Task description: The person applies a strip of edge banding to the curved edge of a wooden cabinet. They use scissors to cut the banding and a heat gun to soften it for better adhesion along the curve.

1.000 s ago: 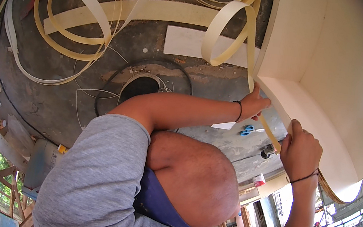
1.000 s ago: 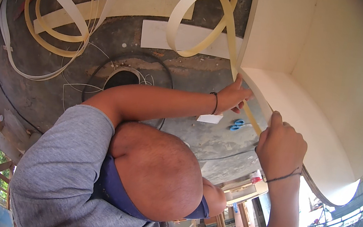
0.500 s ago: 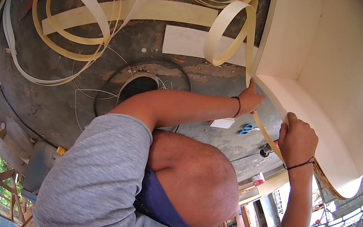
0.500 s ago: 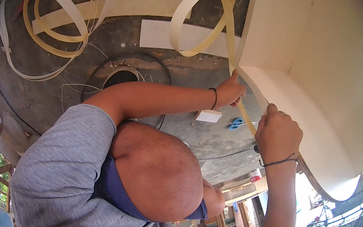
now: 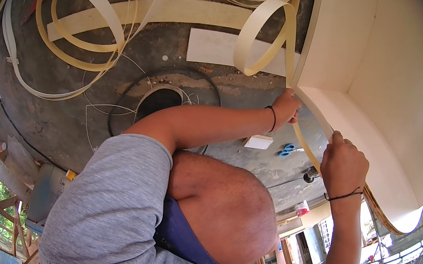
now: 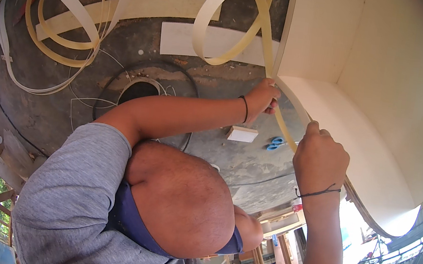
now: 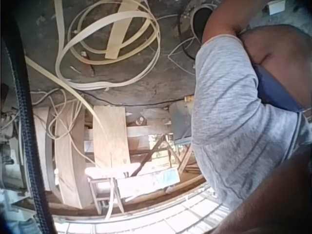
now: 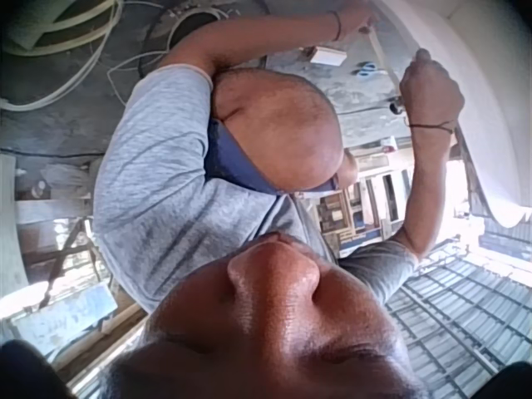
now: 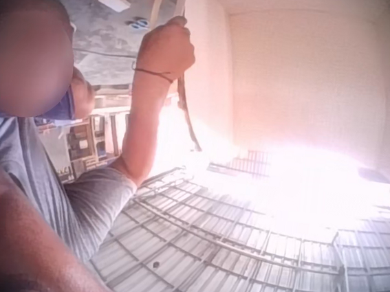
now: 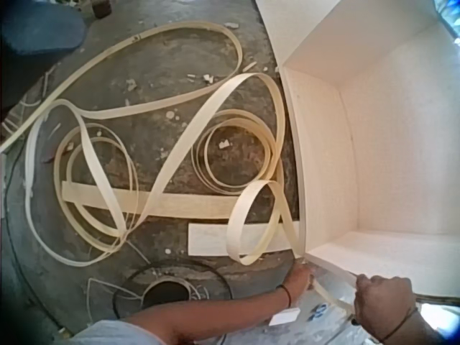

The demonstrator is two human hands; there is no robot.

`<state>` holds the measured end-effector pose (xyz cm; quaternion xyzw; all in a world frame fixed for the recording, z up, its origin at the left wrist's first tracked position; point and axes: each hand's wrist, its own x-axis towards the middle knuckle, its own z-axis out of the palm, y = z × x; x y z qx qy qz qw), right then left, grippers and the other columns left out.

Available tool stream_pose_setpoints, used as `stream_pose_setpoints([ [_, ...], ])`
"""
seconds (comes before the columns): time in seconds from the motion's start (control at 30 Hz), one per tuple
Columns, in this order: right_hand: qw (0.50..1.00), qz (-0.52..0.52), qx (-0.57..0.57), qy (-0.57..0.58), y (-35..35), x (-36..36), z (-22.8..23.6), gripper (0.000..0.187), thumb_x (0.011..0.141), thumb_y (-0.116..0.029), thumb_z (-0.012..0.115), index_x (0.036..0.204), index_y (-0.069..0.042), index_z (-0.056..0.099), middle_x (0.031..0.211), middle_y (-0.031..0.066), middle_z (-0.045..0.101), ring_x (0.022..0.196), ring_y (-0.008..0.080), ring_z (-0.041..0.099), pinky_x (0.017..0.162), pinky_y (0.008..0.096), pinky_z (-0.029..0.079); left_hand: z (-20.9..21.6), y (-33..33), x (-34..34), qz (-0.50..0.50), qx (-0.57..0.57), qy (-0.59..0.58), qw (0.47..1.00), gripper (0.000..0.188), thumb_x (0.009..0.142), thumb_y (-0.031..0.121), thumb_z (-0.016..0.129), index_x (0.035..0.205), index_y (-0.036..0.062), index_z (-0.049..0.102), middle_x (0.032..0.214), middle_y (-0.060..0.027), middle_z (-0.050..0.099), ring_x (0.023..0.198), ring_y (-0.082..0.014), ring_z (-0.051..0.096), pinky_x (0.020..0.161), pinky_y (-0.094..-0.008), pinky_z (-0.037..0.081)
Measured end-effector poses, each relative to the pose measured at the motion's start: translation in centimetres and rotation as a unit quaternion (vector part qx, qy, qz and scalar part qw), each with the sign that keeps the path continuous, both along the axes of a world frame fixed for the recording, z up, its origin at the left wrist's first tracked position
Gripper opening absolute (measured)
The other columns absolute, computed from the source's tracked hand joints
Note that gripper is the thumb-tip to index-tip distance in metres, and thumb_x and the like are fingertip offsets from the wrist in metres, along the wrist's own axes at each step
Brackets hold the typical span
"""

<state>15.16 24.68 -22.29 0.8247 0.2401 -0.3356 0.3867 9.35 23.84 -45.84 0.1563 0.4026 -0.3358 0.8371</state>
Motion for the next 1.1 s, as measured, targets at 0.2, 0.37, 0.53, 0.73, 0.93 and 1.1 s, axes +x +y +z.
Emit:
stream_pose_setpoints([
  [0.2,1.0,-0.001,-0.009,0.008,0.1,0.0,-0.2,0.015,0.086,-0.011,0.059,0.099,-0.005,0.062,0.079,0.011,0.067,0.066,0.0296,0.069,0.059,0.0388,0.055,-3.1,-0.6,0.2,0.058,-0.097,0.101,0.988,0.015,0.097,0.016,0.05,0.105,0.0059,0.056,0.086,-0.0011,0.056,0.065,-0.009,0.051,0.066,-0.0315,0.055],
  [0.37,1.0,0.0,-0.021,0.008,0.2,0.1,0.0,0.015,0.087,-0.011,0.059,0.1,-0.005,0.062,0.078,0.011,0.067,0.066,0.0297,0.069,0.058,0.0385,0.055,-2.0,-0.2,0.3,0.056,-0.086,0.061,0.993,0.017,0.097,0.023,0.053,0.098,0.0066,0.058,0.085,0.0003,0.056,0.067,-0.0088,0.051,0.067,-0.0308,0.056],
  [0.53,1.0,0.009,-0.02,0.01,0.4,0.1,-0.1,0.012,0.087,-0.011,0.059,0.097,-0.005,0.061,0.078,0.011,0.067,0.066,0.0293,0.069,0.059,0.0382,0.056,2.1,0.4,1.4,0.004,-0.024,-0.008,1.0,0.032,0.095,0.036,0.059,0.105,0.0059,0.055,0.092,-0.0024,0.054,0.075,-0.0123,0.051,0.065,-0.032,0.057],
  [0.73,0.999,-0.001,-0.031,0.026,1.0,0.0,-0.2,0.015,0.087,-0.012,0.058,0.099,-0.004,0.062,0.078,0.0116,0.067,0.067,0.0299,0.069,0.059,0.039,0.055,5.8,0.0,2.7,-0.04,0.034,0.045,0.998,0.055,0.095,0.043,0.047,0.128,0.001,0.037,0.105,-0.0084,0.054,0.088,-0.0187,0.055,0.06,-0.0322,0.055],
  [0.93,0.999,0.015,-0.008,0.034,1.4,0.3,-0.2,0.011,0.085,-0.011,0.059,0.094,-0.004,0.061,0.076,0.0124,0.067,0.065,0.0311,0.068,0.058,0.0401,0.054,4.9,-1.2,3.7,-0.067,0.018,0.035,0.997,0.07,0.094,0.036,0.041,0.141,-0.0097,0.017,0.091,-0.0123,0.056,0.073,-0.0211,0.057,0.052,-0.034,0.051],
  [1.1,0.999,0.014,-0.006,0.048,1.9,0.4,-0.5,0.01,0.085,-0.011,0.06,0.093,-0.005,0.06,0.075,0.013,0.067,0.064,0.0315,0.068,0.058,0.0414,0.054,3.4,-2.0,3.8,-0.077,-0.013,-0.002,0.997,0.071,0.094,0.036,0.041,0.136,-0.0153,0.017,0.078,-0.0112,0.053,0.057,-0.0198,0.052,0.046,-0.0345,0.047],
])
